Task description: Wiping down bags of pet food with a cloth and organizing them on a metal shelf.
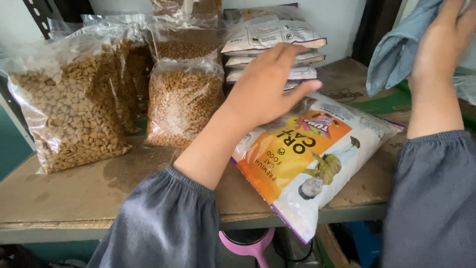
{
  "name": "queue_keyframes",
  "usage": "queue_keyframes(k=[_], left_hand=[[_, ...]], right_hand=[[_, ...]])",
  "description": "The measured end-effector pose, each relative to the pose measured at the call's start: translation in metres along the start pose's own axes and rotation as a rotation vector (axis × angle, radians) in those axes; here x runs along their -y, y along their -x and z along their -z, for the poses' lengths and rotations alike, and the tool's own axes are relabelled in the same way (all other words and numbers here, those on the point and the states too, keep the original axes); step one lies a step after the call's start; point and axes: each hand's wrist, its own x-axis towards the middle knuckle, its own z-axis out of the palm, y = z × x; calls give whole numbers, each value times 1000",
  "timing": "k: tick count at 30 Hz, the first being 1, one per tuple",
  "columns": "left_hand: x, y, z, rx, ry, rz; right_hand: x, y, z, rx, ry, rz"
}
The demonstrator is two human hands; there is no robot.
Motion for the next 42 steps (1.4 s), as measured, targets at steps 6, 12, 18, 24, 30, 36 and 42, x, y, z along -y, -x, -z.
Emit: queue_keyframes(k=[6, 12, 18, 24, 30, 36, 42], left_hand=[[-39, 3, 4, 987, 300, 430], [-39, 1, 12, 1002, 328, 433], [-20, -4, -7, 692, 175, 163], [4, -6, 28, 211, 20, -95], [21, -5, 44, 91, -68, -80], [34, -4, 54, 16, -119, -53], [36, -3, 53, -3, -89, 20]], right_hand=[[-8, -12, -12, -48, -86, 111], [13, -6, -15, 54, 40, -25], [140, -22, -42, 1552, 454, -734], [204, -13, -82, 1699, 554, -771], [226, -11, -91, 1792, 674, -549], [264, -10, -94, 1860, 621, -585], [232, 17, -90, 1936, 175, -54]])
